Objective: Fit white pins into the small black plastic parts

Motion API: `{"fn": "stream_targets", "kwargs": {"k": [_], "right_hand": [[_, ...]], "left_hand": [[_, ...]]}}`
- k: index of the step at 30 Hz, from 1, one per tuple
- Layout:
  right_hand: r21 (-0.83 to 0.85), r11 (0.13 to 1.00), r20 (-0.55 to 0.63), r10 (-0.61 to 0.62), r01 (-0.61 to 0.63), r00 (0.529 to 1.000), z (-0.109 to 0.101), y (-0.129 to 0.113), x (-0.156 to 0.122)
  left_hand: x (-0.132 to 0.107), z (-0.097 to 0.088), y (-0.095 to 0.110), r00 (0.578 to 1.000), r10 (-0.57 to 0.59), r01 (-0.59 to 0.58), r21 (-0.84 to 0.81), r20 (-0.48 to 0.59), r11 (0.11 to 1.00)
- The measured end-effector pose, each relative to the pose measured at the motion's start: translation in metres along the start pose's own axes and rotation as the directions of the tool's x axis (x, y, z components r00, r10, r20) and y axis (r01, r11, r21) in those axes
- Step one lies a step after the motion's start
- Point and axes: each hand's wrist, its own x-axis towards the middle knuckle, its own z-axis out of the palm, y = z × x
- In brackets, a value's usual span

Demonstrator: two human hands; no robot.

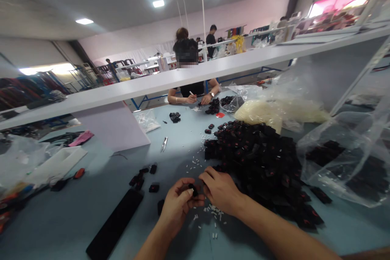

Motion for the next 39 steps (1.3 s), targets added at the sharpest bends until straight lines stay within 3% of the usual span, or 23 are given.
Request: {"fn": "stream_targets", "kwargs": {"k": [39], "right_hand": [[-0.001, 1.000, -0.009, -0.007, 0.007, 1.000, 0.0021, 0.0026, 0.0010]], "left_hand": [[0.0003, -0.0019, -0.0008, 1.000, -0.004, 0.004, 0.004, 0.024, 1.000]]}}
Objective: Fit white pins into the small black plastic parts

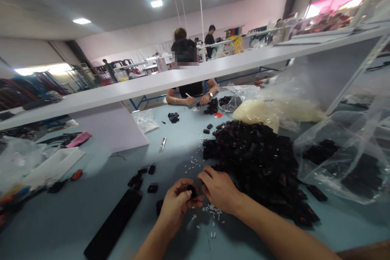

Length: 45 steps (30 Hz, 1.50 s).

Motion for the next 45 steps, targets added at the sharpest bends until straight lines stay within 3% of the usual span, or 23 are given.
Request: {"fn": "stream_targets", "kwargs": {"k": [45], "right_hand": [[-0.018, 1.000, 0.037, 0.015, -0.014, 0.999, -0.0040, -0.0024, 0.0005]], "left_hand": [[0.0001, 0.0000, -0.0002, 1.000, -0.004, 0.004, -0.006, -0.019, 1.000]]}}
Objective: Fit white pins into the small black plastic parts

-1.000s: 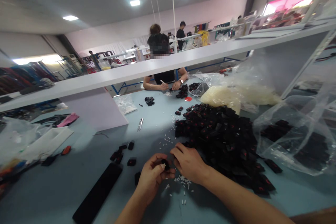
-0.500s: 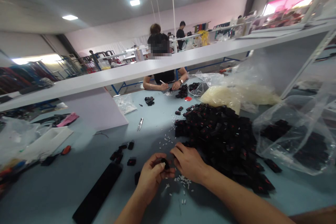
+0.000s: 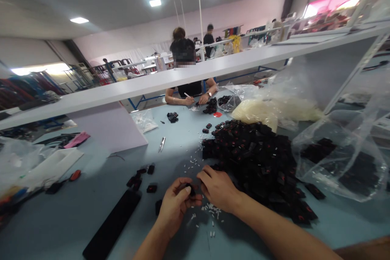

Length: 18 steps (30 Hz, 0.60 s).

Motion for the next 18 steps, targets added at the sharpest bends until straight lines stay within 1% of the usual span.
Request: {"fn": "stream_targets", "kwargs": {"k": [7, 18], "right_hand": [[-0.008, 1.000, 0.000, 0.002, -0.002, 1.000, -0.0014, 0.0000, 0.0002], [-0.005, 1.000, 0.031, 0.015, -0.015, 0.999, -0.0043, -0.0014, -0.0001]], "left_hand": [[-0.0026, -0.0003, 0.0000, 0.998, 0.007, -0.009, 0.043, 0.056, 0.999], [-0.0028, 0.0017, 0.0017, 0.998, 0.027, -0.030, 0.044, 0.058, 0.999]]}}
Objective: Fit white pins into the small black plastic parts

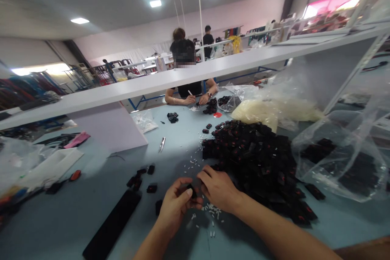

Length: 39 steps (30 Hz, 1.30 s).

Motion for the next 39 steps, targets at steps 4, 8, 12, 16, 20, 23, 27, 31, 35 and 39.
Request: {"fn": "stream_targets", "kwargs": {"k": [4, 8, 12, 16, 20, 23, 27, 31, 35, 39], "right_hand": [[-0.001, 1.000, 0.004, -0.002, 0.002, 1.000, -0.0008, -0.0002, 0.0002], [0.000, 1.000, 0.005, 0.003, -0.003, 1.000, 0.0002, -0.0001, 0.0003], [0.005, 1.000, -0.009, 0.004, -0.004, 1.000, 0.0017, 0.0003, 0.0002], [0.015, 1.000, -0.020, 0.001, -0.001, 1.000, 0.0020, 0.0008, 0.0001], [0.022, 1.000, -0.023, -0.008, 0.009, 1.000, 0.0012, 0.0009, -0.0002], [0.037, 0.999, -0.036, -0.003, 0.004, 0.999, 0.0013, 0.0013, -0.0005], [0.051, 0.999, -0.032, -0.002, 0.003, 0.999, 0.0019, 0.0023, -0.0005], [0.061, 0.998, -0.038, -0.011, 0.014, 0.999, 0.0013, 0.0026, -0.0003], [0.060, 0.998, -0.028, -0.015, 0.017, 0.999, -0.0003, 0.0023, -0.0004], [0.060, 0.998, -0.026, -0.006, 0.008, 1.000, -0.0007, 0.0017, -0.0003]], "left_hand": [[-0.0014, 0.0007, 0.0008, 1.000, -0.002, 0.002, -0.003, -0.006, 1.000], [-0.0010, 0.0010, 0.0012, 1.000, 0.003, -0.004, -0.016, -0.018, 1.000], [0.0003, 0.0011, 0.0003, 1.000, 0.003, -0.004, -0.007, -0.019, 1.000], [0.0006, 0.0014, -0.0006, 1.000, -0.002, 0.001, -0.014, -0.017, 1.000], [0.0004, 0.0019, 0.0001, 1.000, 0.000, -0.001, -0.027, -0.022, 1.000], [0.0002, 0.0025, 0.0013, 0.999, -0.004, 0.003, -0.032, -0.032, 0.999], [-0.0001, 0.0030, 0.0021, 0.999, -0.016, 0.015, -0.028, -0.032, 1.000], [-0.0002, 0.0034, 0.0024, 0.999, -0.018, 0.017, -0.027, -0.027, 0.999], [-0.0006, 0.0046, 0.0033, 0.999, -0.023, 0.022, -0.026, -0.037, 0.999], [-0.0002, 0.0042, 0.0031, 1.000, -0.021, 0.021, -0.033, -0.023, 0.999]]}}
